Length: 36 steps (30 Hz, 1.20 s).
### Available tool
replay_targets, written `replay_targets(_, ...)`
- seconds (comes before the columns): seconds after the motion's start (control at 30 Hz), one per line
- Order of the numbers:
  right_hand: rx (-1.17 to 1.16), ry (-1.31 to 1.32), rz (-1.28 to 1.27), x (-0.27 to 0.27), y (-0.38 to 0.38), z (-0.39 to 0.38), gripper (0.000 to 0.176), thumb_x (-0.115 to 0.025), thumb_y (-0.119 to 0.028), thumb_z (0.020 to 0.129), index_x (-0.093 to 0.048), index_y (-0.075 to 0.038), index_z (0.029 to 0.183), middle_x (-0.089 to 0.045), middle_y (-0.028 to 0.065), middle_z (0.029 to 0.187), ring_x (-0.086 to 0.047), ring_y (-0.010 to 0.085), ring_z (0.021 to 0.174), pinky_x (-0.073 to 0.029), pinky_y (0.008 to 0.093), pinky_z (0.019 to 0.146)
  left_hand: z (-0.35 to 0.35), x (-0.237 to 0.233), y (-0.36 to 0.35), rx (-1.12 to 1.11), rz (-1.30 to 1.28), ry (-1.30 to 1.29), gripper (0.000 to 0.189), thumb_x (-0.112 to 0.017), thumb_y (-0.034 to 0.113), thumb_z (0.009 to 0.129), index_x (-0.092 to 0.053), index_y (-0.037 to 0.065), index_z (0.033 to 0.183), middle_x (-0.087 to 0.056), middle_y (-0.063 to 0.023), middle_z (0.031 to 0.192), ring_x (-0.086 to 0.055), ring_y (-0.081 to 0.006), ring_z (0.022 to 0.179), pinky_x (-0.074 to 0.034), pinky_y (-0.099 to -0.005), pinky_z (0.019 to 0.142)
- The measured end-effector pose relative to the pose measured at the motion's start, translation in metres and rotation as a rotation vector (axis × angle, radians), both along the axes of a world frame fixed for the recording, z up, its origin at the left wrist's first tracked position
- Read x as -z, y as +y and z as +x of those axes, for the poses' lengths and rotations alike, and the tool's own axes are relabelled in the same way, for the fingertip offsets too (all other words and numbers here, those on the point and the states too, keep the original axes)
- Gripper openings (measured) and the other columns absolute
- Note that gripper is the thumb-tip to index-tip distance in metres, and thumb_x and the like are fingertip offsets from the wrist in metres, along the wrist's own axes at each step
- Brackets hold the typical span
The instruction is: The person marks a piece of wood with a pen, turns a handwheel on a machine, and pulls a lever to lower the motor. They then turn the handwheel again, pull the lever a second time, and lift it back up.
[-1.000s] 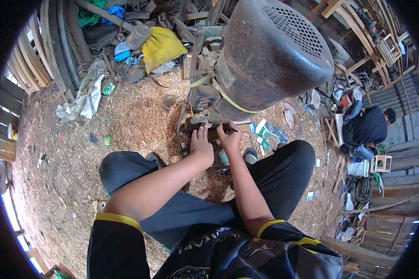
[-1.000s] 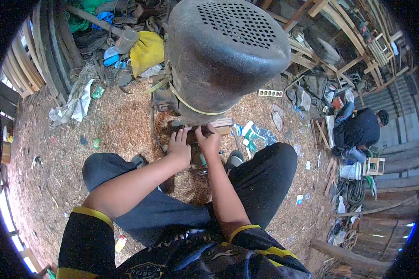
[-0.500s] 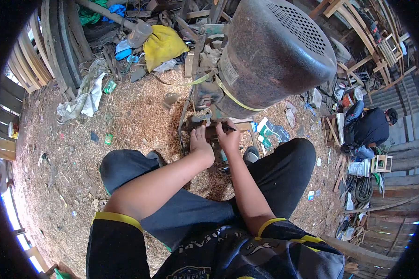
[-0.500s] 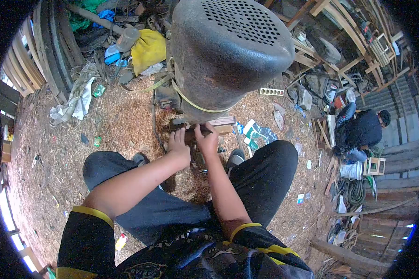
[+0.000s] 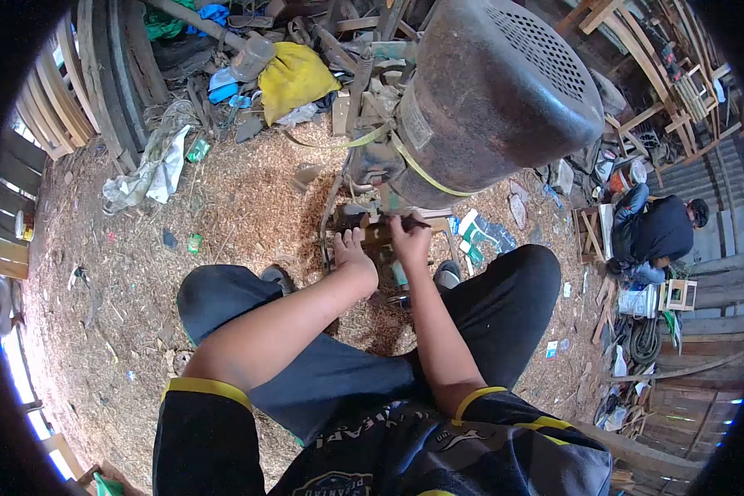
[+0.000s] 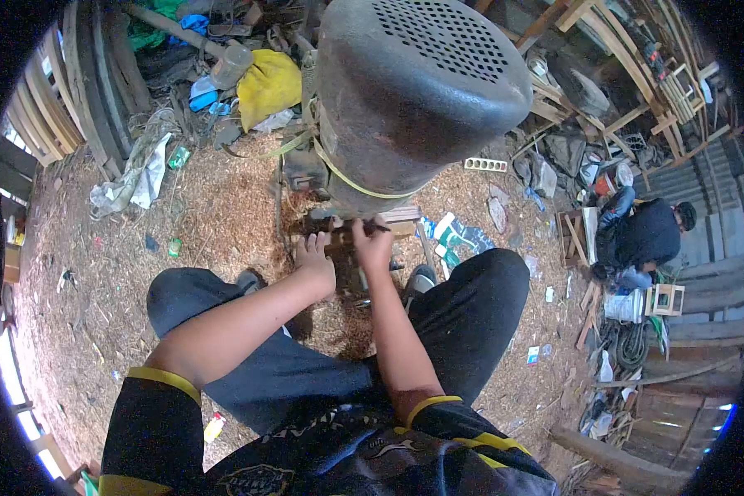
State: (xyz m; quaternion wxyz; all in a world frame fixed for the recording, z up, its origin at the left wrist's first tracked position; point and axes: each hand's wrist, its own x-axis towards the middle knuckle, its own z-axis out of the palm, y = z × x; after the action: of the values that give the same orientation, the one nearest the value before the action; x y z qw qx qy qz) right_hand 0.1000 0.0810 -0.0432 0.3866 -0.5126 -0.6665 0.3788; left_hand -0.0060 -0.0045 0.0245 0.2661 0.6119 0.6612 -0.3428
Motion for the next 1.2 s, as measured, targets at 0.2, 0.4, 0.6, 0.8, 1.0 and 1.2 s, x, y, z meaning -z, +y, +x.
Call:
replay_targets(0.2, 0.008, 0.063, 0.041, 0.012, 0.0, -0.008, 0.019, -0.072, -0.013, 0.091, -0.059, 0.002, 0.09, -0.069, 0.0078, 0.073, -0.062, 0.0125, 0.066, -0.049, 0.0315, 0.058, 0.001, 0.003, 0.001, -0.008, 0.024, -0.019, 0.101, -0.083, 0.053, 0.075, -0.039, 0.011, 0.157, -0.002, -0.0222, 0.17, -0.004, -0.0399, 0.157, -0.006, -0.0575, 0.123)
replay_targets(0.4, 0.048, 0.159, -0.043, 0.02, 0.004, -0.004, 0.02, -0.07, -0.012, 0.09, -0.057, 0.002, 0.085, -0.066, 0.0123, 0.073, -0.061, 0.0169, 0.068, -0.05, 0.0348, 0.064, -0.003, 0.005, 0.001, 0.022, 0.007, -0.034, 0.104, -0.083, 0.054, 0.075, -0.037, 0.01, 0.158, 0.001, -0.0209, 0.17, -0.003, -0.0388, 0.157, -0.007, -0.0578, 0.123)
replay_targets(0.6, 0.011, 0.208, -0.06, 0.024, 0.002, 0.0, 0.024, -0.075, -0.013, 0.089, -0.058, 0.0, 0.08, -0.065, 0.0077, 0.072, -0.057, 0.0117, 0.068, -0.048, 0.0306, 0.064, 0.001, 0.009, 0.004, 0.001, -0.002, -0.054, 0.103, -0.084, 0.055, 0.072, -0.042, 0.01, 0.155, 0.002, -0.0196, 0.17, -0.004, -0.0365, 0.157, -0.01, -0.0584, 0.122)
replay_targets(0.8, -0.077, 0.254, -0.051, 0.032, -0.007, -0.007, 0.023, -0.074, -0.009, 0.09, -0.056, 0.001, 0.081, -0.065, 0.0063, 0.076, -0.057, 0.0101, 0.071, -0.048, 0.0293, 0.064, 0.002, 0.008, 0.003, 0.014, 0.0, -0.041, 0.102, -0.084, 0.056, 0.072, -0.045, 0.011, 0.153, -0.003, -0.0201, 0.17, -0.007, -0.0362, 0.157, -0.01, -0.0579, 0.122)
replay_targets(1.0, 0.03, 0.228, 0.02, 0.025, 0.001, 0.005, 0.018, -0.072, -0.009, 0.09, -0.058, 0.002, 0.086, -0.065, 0.0102, 0.075, -0.058, 0.0121, 0.071, -0.05, 0.032, 0.066, 0.001, 0.006, -0.001, 0.006, 0.017, -0.06, 0.101, -0.084, 0.058, 0.072, -0.048, 0.009, 0.151, -0.003, -0.0212, 0.17, -0.007, -0.0365, 0.157, -0.01, -0.0566, 0.123)
replay_targets(1.2, 0.04, 0.18, 0.093, 0.041, 0.005, 0.012, 0.013, -0.069, -0.004, 0.093, -0.058, -0.001, 0.087, -0.067, 0.0034, 0.08, -0.06, 0.0075, 0.073, -0.048, 0.0254, 0.067, 0.006, 0.005, -0.001, 0.023, 0.021, -0.044, 0.103, -0.085, 0.057, 0.071, -0.046, 0.007, 0.152, -0.005, -0.0224, 0.169, -0.008, -0.037, 0.157, -0.01, -0.0569, 0.123)
